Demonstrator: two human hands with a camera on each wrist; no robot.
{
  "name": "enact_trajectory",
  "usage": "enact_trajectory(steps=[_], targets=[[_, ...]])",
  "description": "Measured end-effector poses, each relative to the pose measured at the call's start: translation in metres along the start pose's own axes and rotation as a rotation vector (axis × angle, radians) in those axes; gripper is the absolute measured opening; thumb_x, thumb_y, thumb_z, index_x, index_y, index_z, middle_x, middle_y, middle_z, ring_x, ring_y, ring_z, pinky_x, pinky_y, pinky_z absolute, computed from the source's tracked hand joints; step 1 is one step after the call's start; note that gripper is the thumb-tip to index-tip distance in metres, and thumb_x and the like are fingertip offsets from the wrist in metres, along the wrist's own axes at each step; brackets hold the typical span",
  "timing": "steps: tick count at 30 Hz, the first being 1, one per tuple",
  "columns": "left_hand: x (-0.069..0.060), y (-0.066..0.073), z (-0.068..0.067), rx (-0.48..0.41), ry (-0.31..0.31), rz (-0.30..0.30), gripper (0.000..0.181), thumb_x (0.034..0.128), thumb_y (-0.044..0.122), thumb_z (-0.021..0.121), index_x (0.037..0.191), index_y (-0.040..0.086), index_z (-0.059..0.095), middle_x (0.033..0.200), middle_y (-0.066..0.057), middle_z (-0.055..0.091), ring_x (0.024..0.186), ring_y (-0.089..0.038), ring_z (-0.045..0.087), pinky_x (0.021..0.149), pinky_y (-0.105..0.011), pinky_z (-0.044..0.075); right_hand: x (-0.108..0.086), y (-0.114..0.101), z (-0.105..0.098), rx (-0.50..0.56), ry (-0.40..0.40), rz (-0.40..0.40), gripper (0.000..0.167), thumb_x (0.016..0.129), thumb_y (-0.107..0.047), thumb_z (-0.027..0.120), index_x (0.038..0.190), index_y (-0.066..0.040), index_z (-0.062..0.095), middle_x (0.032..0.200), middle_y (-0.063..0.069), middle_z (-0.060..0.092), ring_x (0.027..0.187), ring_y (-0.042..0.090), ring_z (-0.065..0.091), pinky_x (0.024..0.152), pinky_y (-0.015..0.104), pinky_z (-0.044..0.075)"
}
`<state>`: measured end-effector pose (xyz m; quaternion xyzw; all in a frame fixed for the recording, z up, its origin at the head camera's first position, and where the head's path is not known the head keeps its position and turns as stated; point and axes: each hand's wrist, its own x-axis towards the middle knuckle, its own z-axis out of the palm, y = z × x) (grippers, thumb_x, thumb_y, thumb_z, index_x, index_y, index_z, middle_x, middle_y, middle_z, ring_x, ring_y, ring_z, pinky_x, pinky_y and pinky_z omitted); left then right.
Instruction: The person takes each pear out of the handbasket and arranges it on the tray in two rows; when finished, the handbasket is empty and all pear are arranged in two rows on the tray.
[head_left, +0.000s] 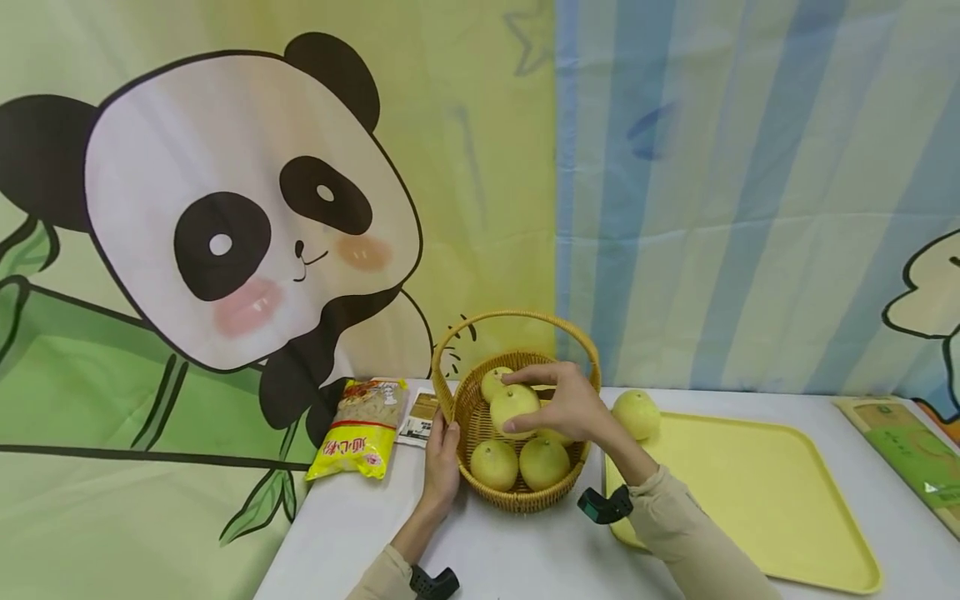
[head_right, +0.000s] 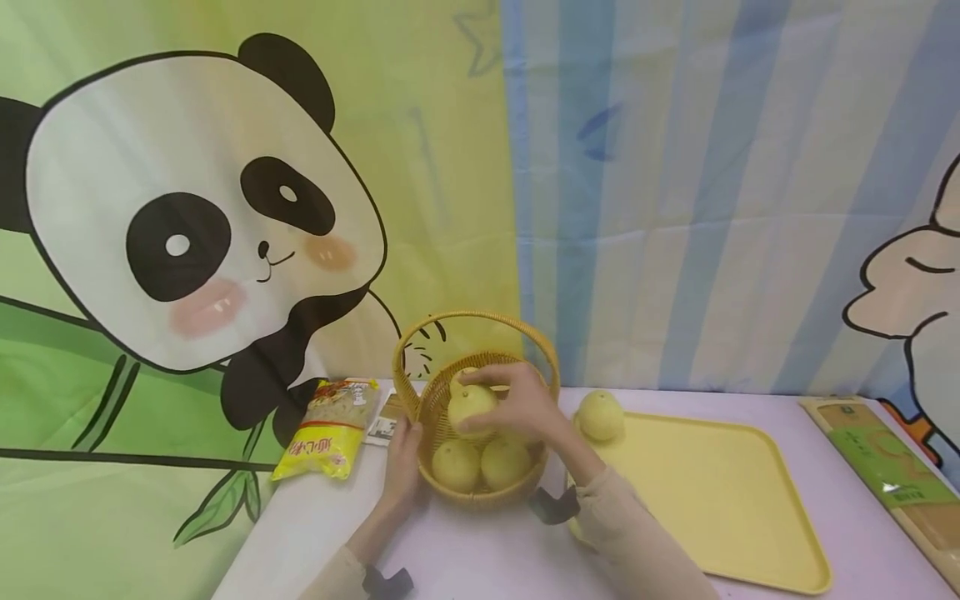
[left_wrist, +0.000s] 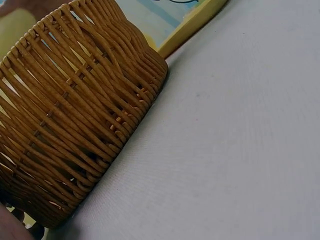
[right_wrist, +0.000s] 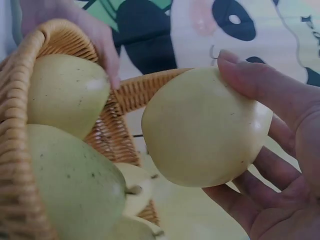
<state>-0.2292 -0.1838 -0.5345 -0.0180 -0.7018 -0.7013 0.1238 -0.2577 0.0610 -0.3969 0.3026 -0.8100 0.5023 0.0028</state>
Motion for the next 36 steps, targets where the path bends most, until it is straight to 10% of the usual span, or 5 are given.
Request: enact_trajectory(steps=[22,36], targets=[[0.001,0.001,0.001,0.013,-0.016,0.004,0.058,0.1167,0.029,0.036,0.171,0.017,0.018,0.175,-0.012,0.028,0.161,-0.034,0.028,0.133,-0.052,0.021,-0.063,0.024,-0.082,0.169,0.077,-0.076,0.054,0.079,-0.005,0.093,0.130,-0.005,0.076,0.131,0.016,0.075,0.121,0.011,0.072,0.095,0.036,0.064],[-0.002,0.002,0.000,0.009,-0.008,-0.007,0.058,0.1168,0.027,0.035,0.171,0.017,0.018,0.174,-0.012,0.029,0.161,-0.034,0.029,0.133,-0.051,0.022,-0.104,0.045,-0.145,0.116,0.195,0.002,0.052,0.086,0.006,0.083,0.136,0.004,0.069,0.131,-0.007,0.076,0.111,0.009,0.075,0.083,0.027,0.065]])
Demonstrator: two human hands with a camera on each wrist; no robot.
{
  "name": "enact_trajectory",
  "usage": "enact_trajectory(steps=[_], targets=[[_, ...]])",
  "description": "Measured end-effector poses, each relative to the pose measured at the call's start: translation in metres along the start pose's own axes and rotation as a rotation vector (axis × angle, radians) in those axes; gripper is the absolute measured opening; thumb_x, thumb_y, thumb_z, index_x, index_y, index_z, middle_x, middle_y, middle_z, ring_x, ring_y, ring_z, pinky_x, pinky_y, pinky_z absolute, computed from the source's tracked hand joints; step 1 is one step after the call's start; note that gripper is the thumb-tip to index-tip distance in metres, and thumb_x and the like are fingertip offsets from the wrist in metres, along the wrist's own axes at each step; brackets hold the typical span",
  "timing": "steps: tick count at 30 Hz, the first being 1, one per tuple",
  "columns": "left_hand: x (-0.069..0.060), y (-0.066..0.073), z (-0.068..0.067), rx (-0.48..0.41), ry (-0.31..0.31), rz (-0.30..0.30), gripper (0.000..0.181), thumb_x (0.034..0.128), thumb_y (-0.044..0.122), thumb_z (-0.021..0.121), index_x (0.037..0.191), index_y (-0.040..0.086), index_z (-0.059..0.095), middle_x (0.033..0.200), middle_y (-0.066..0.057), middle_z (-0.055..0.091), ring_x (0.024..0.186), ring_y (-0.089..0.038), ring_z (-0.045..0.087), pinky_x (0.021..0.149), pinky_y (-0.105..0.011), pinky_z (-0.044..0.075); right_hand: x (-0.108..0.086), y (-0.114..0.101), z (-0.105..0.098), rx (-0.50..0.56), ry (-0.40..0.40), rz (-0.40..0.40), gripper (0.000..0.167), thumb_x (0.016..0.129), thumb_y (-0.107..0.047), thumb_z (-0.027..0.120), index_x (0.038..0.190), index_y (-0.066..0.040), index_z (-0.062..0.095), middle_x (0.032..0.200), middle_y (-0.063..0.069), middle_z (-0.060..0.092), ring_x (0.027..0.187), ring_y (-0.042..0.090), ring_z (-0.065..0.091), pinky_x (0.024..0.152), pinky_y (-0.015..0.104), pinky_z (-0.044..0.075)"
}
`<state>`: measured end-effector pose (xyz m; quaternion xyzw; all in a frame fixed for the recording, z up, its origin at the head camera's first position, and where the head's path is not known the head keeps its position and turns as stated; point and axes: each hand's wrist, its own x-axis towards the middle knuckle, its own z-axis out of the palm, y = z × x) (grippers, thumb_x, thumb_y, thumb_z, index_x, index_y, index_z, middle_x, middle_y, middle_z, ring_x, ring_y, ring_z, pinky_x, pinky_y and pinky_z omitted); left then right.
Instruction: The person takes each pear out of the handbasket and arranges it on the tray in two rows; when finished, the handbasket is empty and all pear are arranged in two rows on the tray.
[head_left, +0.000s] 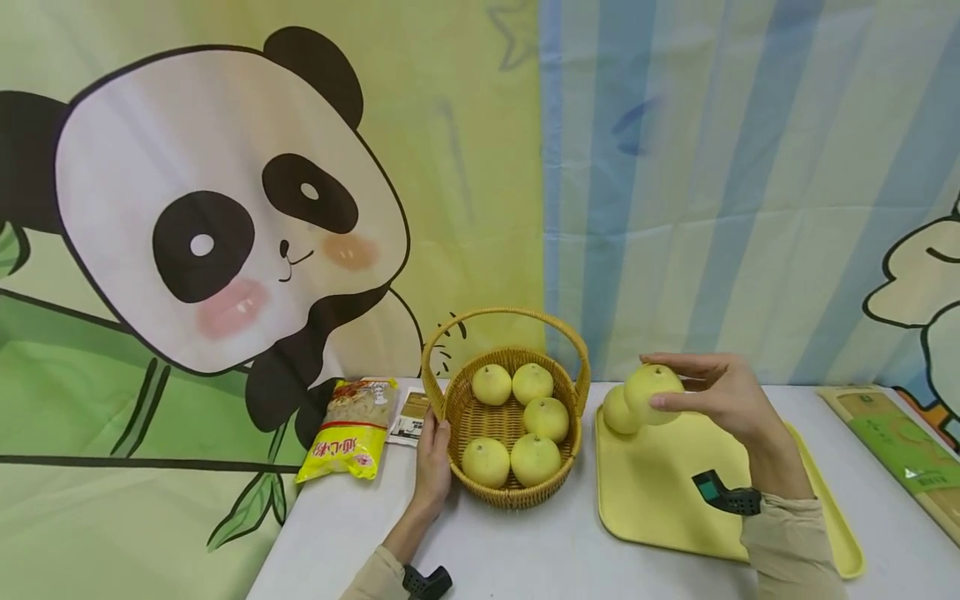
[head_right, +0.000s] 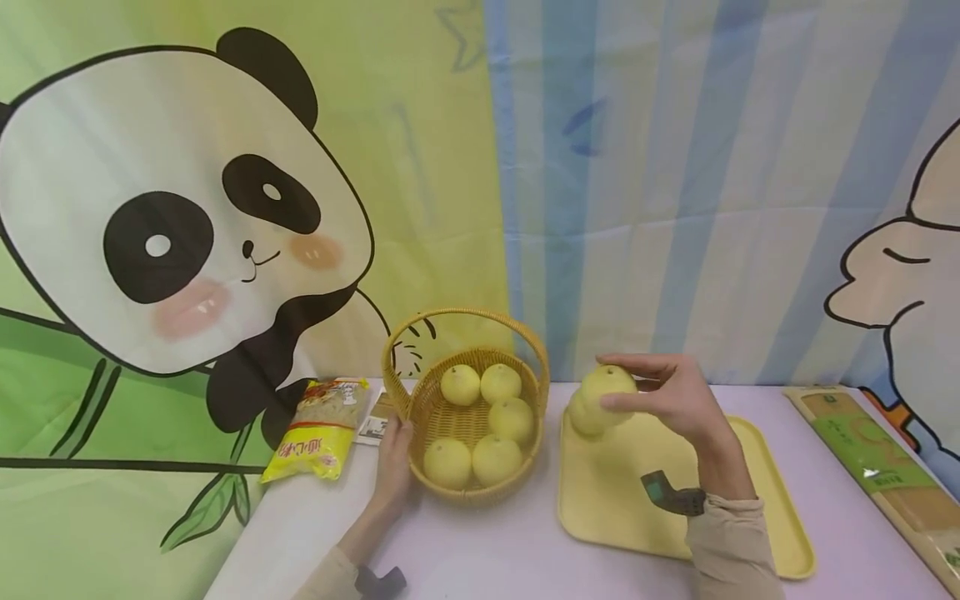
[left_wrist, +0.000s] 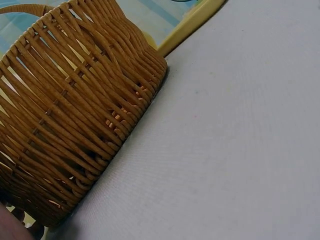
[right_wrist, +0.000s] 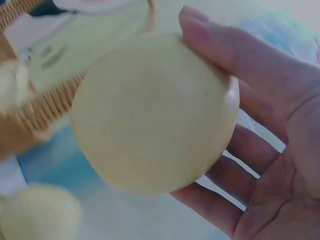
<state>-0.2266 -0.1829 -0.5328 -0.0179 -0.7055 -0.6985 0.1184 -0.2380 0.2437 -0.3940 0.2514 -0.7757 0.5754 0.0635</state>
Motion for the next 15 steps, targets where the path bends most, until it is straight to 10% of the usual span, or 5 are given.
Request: enact_trajectory(steps=[6,15], targets=[[-0.001,0.000,-0.001,0.007,0.002,0.001,0.058,0.1168,0.029,0.036,0.171,0.016,0.018,0.174,-0.012,0.029,0.161,-0.034,0.029,0.133,-0.051,0.022,-0.010,0.031,-0.026,-0.083,0.171,0.120,0.050,0.088,-0.003,0.086,0.136,-0.001,0.071,0.123,-0.014,0.078,0.118,-0.004,0.067,0.088,0.015,0.058],[0.000,-0.006,-0.001,0.013,0.000,0.007,0.057,0.1169,0.029,0.035,0.171,0.019,0.019,0.174,-0.010,0.030,0.160,-0.032,0.031,0.133,-0.051,0.024,-0.016,0.080,-0.036,-0.127,0.132,0.196,0.051,0.090,-0.014,0.087,0.136,-0.002,0.071,0.126,-0.007,0.078,0.117,-0.011,0.063,0.091,0.011,0.055]])
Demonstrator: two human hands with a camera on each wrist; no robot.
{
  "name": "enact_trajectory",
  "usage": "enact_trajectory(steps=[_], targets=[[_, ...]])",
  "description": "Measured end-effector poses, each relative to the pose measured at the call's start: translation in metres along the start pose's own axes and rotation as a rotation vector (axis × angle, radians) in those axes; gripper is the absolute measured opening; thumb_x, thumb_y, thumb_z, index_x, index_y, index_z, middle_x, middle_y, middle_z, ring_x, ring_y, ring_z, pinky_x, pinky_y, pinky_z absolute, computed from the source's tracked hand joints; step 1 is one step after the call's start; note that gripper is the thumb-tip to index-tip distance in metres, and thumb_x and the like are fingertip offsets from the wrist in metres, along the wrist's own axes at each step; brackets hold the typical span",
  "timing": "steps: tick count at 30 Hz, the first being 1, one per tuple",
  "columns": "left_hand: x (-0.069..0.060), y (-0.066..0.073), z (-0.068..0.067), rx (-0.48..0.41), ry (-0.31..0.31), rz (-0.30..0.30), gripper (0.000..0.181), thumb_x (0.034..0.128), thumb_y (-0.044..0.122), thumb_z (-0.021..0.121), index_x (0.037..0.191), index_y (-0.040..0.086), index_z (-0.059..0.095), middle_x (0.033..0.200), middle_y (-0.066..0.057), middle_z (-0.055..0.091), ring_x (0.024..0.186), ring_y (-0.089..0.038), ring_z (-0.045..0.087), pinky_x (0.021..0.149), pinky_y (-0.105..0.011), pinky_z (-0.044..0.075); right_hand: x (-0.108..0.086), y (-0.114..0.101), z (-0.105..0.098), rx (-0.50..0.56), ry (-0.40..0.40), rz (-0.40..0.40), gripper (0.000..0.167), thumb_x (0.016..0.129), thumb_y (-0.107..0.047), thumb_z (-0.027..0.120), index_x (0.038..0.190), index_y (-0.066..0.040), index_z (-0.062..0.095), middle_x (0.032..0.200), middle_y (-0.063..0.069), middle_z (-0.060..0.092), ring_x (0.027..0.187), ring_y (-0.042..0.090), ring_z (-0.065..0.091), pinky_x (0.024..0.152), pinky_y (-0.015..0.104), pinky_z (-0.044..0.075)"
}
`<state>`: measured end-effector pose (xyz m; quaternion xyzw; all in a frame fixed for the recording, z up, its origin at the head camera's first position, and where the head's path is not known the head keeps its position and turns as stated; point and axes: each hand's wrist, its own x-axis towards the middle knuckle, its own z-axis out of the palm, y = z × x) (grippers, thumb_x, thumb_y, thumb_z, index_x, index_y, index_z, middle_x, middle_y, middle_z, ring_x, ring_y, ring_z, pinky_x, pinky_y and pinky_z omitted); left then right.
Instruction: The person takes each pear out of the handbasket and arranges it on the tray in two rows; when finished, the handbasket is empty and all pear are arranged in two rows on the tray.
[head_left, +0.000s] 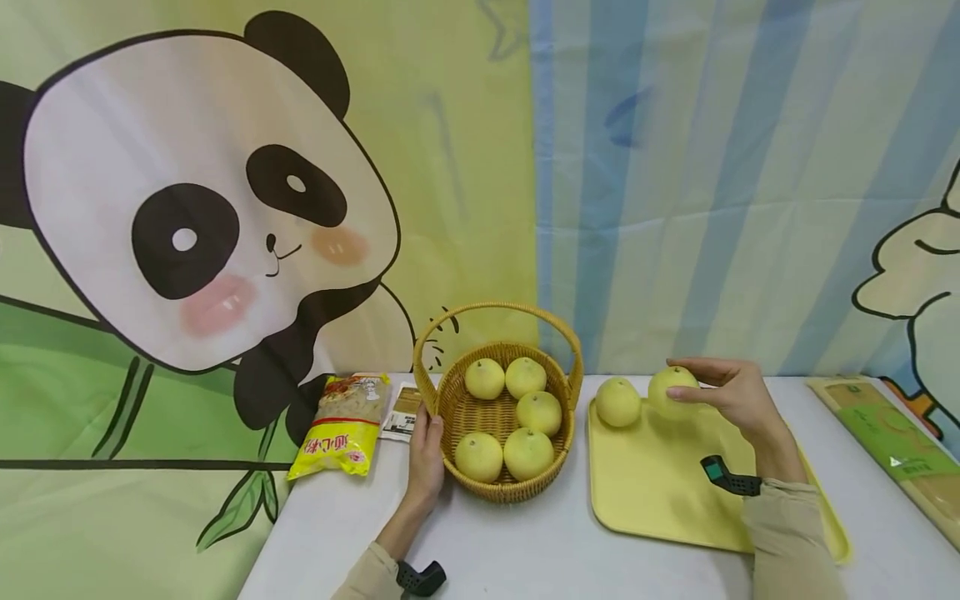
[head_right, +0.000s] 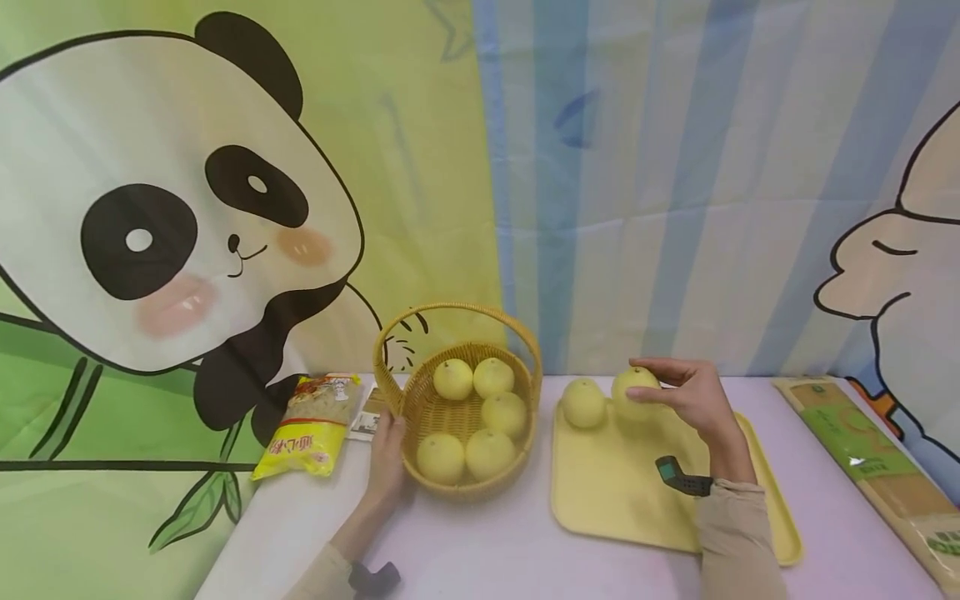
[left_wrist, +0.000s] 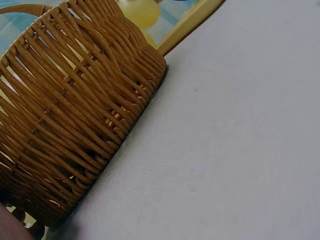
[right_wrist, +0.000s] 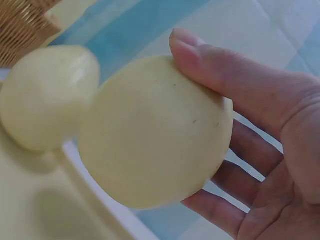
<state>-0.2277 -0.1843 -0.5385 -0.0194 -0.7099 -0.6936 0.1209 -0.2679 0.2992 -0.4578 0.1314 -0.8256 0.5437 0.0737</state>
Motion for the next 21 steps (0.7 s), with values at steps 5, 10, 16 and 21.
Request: enact_trajectory(steps=[5,10,16,21], targets=[[0.002,0.003,0.000,0.004,-0.004,-0.003,0.058,0.1168,0.028,0.034,0.171,0.019,0.018,0.174,-0.011,0.029,0.161,-0.033,0.029,0.133,-0.052,0.022,0.002,0.017,0.008,-0.010,-0.006,0.097,0.059,0.089,-0.028,0.088,0.139,-0.003,0.069,0.130,-0.003,0.077,0.117,-0.014,0.058,0.093,0.007,0.050],[0.000,0.003,-0.001,0.008,-0.011,-0.010,0.057,0.1171,0.029,0.034,0.171,0.018,0.018,0.174,-0.012,0.030,0.161,-0.033,0.029,0.133,-0.052,0.022,0.002,0.033,0.015,0.091,0.013,0.169,0.059,0.090,-0.026,0.087,0.140,-0.001,0.068,0.127,-0.009,0.078,0.117,-0.010,0.061,0.094,0.008,0.051],[-0.001,0.003,-0.002,0.000,-0.005,-0.010,0.057,0.1173,0.029,0.033,0.171,0.019,0.018,0.173,-0.011,0.031,0.160,-0.033,0.031,0.132,-0.051,0.024,0.003,0.042,0.020,0.181,0.007,0.129,0.054,0.093,-0.020,0.084,0.138,0.004,0.067,0.121,-0.013,0.079,0.113,-0.002,0.068,0.093,0.013,0.056],[-0.001,0.004,0.000,-0.014,-0.017,-0.013,0.058,0.1173,0.029,0.033,0.172,0.019,0.016,0.175,-0.011,0.028,0.161,-0.033,0.028,0.133,-0.051,0.022,0.003,0.044,0.019,0.224,0.012,0.112,0.047,0.094,-0.013,0.082,0.135,0.006,0.068,0.118,-0.013,0.079,0.109,0.001,0.071,0.090,0.017,0.060]])
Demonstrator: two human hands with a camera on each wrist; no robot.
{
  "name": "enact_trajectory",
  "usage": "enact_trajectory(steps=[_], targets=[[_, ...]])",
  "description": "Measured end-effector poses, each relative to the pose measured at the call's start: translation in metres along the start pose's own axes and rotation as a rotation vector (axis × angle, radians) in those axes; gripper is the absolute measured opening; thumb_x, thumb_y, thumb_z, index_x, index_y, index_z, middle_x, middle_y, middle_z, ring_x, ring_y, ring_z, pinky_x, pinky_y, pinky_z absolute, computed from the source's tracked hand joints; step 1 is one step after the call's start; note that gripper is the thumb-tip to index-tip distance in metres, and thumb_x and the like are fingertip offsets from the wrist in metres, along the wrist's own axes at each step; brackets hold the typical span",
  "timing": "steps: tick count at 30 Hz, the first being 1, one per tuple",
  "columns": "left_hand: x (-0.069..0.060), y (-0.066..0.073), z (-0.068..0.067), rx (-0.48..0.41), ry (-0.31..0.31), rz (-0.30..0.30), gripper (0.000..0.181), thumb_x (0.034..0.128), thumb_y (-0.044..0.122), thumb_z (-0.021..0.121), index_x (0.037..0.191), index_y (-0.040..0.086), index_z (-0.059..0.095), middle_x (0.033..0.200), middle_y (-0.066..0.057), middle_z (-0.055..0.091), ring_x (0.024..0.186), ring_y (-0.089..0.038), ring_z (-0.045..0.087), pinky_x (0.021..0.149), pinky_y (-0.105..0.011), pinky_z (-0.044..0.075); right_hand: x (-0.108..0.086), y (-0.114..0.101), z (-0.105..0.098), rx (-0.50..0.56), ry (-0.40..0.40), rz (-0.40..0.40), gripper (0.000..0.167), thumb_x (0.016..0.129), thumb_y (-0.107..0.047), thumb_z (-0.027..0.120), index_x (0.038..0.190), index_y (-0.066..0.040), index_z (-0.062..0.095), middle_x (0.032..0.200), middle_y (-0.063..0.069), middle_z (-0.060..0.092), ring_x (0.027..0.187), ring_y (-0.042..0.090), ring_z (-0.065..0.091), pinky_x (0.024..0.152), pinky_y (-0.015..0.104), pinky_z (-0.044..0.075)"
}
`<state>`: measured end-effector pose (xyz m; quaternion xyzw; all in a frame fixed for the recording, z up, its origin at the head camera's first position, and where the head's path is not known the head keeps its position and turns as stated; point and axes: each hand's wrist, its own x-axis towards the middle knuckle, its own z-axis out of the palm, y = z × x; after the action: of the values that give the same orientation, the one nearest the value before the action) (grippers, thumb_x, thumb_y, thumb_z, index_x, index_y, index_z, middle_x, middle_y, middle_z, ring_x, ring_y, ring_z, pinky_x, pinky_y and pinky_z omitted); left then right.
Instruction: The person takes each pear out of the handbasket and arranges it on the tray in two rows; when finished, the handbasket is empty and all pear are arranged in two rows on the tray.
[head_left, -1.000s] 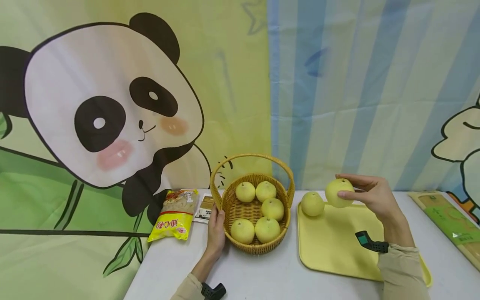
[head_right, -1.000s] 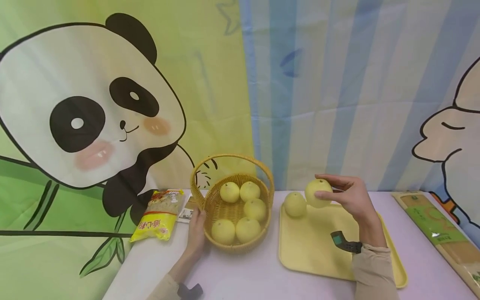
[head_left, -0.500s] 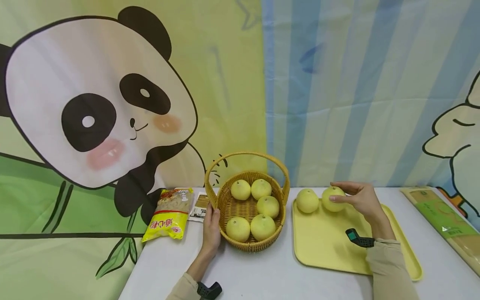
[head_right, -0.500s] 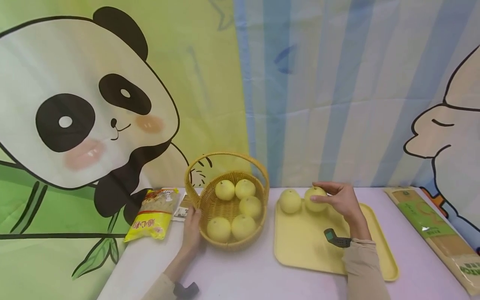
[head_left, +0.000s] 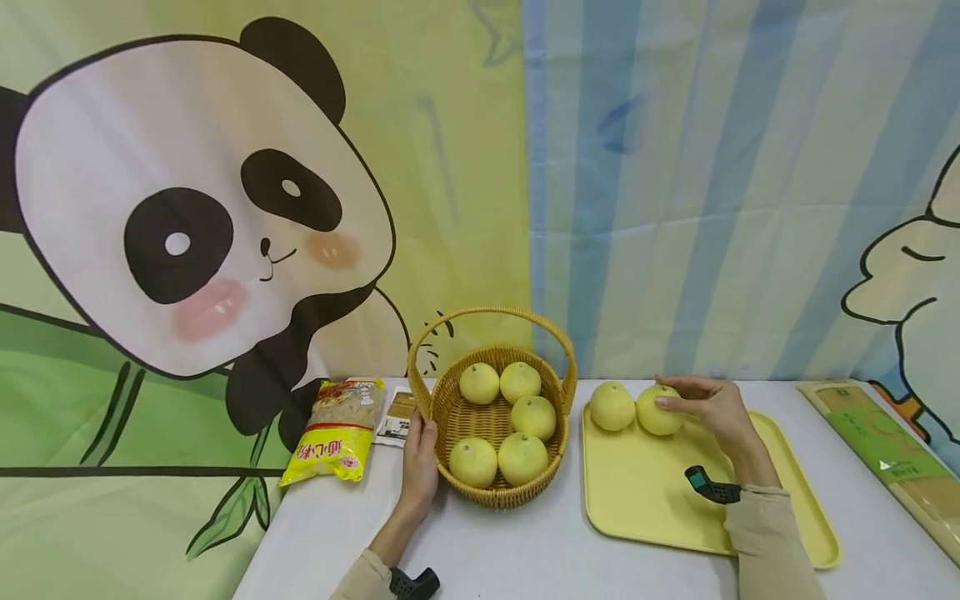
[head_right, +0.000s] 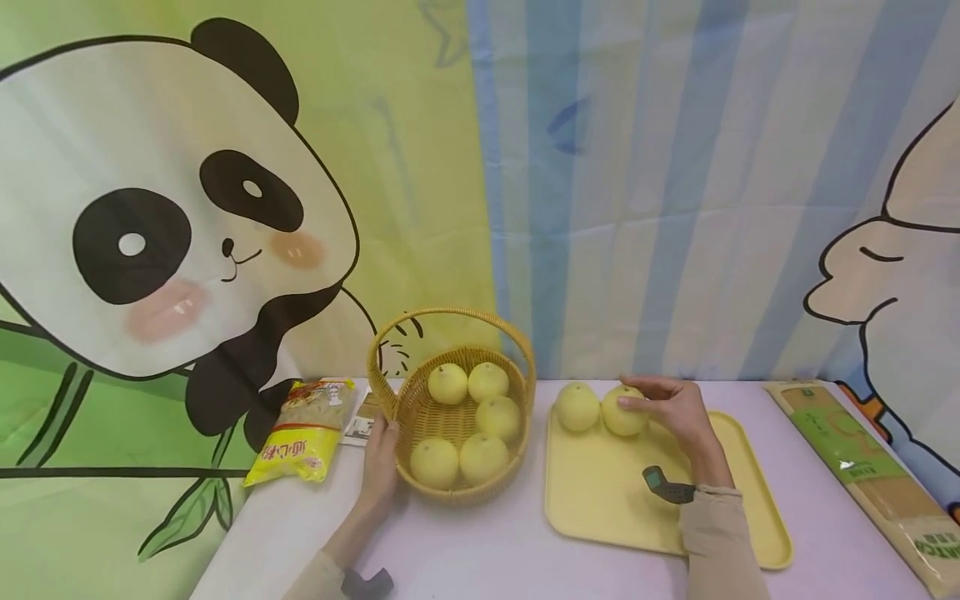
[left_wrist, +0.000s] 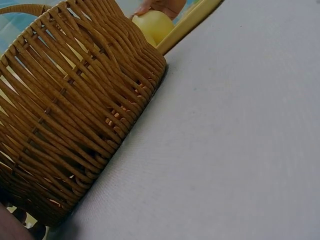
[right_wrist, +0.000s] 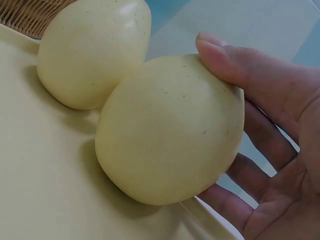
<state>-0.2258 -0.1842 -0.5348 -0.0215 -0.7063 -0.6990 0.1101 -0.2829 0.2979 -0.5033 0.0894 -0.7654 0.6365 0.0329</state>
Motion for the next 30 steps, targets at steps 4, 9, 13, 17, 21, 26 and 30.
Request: enact_trajectory(steps=[4,9,13,17,21,26,30], targets=[[-0.0016,0.0000,-0.0002,0.001,0.012,-0.006,0.058,0.1173,0.028,0.033,0.172,0.018,0.016,0.175,-0.011,0.027,0.161,-0.033,0.027,0.133,-0.050,0.021,0.0013,-0.0004,0.0011,0.001,-0.003,-0.002,0.045,0.095,-0.014,0.081,0.133,0.006,0.069,0.119,-0.013,0.079,0.108,0.001,0.071,0.089,0.018,0.060],[-0.0010,-0.0013,-0.0002,-0.003,0.020,0.002,0.058,0.1171,0.028,0.034,0.171,0.018,0.017,0.175,-0.010,0.027,0.161,-0.032,0.028,0.133,-0.049,0.021,0.0040,-0.0023,0.0025,0.027,-0.006,0.000,0.041,0.096,-0.015,0.080,0.129,0.008,0.071,0.119,-0.012,0.079,0.110,0.002,0.071,0.090,0.020,0.061],[-0.0005,-0.0017,0.0013,0.000,0.022,0.011,0.057,0.1171,0.029,0.034,0.171,0.019,0.018,0.175,-0.010,0.028,0.161,-0.032,0.028,0.133,-0.049,0.022,0.0039,-0.0032,0.0015,0.056,-0.010,0.004,0.037,0.097,-0.014,0.079,0.124,0.010,0.072,0.119,-0.011,0.080,0.112,0.001,0.070,0.089,0.020,0.061],[-0.0011,-0.0012,0.0022,0.006,0.021,0.008,0.058,0.1171,0.029,0.034,0.172,0.017,0.017,0.175,-0.012,0.026,0.161,-0.034,0.028,0.133,-0.052,0.021,0.0041,-0.0046,0.0007,0.049,-0.018,0.017,0.034,0.097,-0.015,0.079,0.119,0.011,0.074,0.119,-0.008,0.080,0.113,0.000,0.071,0.090,0.018,0.059],[-0.0001,-0.0023,0.0014,0.003,0.013,0.012,0.059,0.1172,0.029,0.033,0.172,0.016,0.016,0.175,-0.013,0.026,0.161,-0.035,0.028,0.132,-0.052,0.022,0.0038,-0.0063,0.0003,0.040,-0.034,0.023,0.032,0.098,-0.016,0.078,0.116,0.010,0.075,0.122,-0.003,0.080,0.114,-0.001,0.070,0.091,0.017,0.057],[0.0032,-0.0025,0.0000,0.001,0.011,0.023,0.058,0.1172,0.030,0.034,0.171,0.018,0.017,0.175,-0.012,0.027,0.160,-0.034,0.029,0.132,-0.051,0.023,0.0024,-0.0072,0.0003,0.054,-0.045,0.013,0.031,0.098,-0.015,0.077,0.116,0.011,0.074,0.123,-0.004,0.079,0.115,0.000,0.070,0.092,0.017,0.057],[0.0033,-0.0012,-0.0008,0.006,0.006,0.012,0.059,0.1171,0.031,0.034,0.172,0.018,0.016,0.175,-0.013,0.027,0.161,-0.035,0.028,0.133,-0.052,0.022,0.0009,-0.0074,0.0007,0.068,-0.051,0.005,0.031,0.099,-0.012,0.077,0.116,0.013,0.073,0.123,-0.004,0.079,0.116,0.000,0.070,0.093,0.017,0.057]])
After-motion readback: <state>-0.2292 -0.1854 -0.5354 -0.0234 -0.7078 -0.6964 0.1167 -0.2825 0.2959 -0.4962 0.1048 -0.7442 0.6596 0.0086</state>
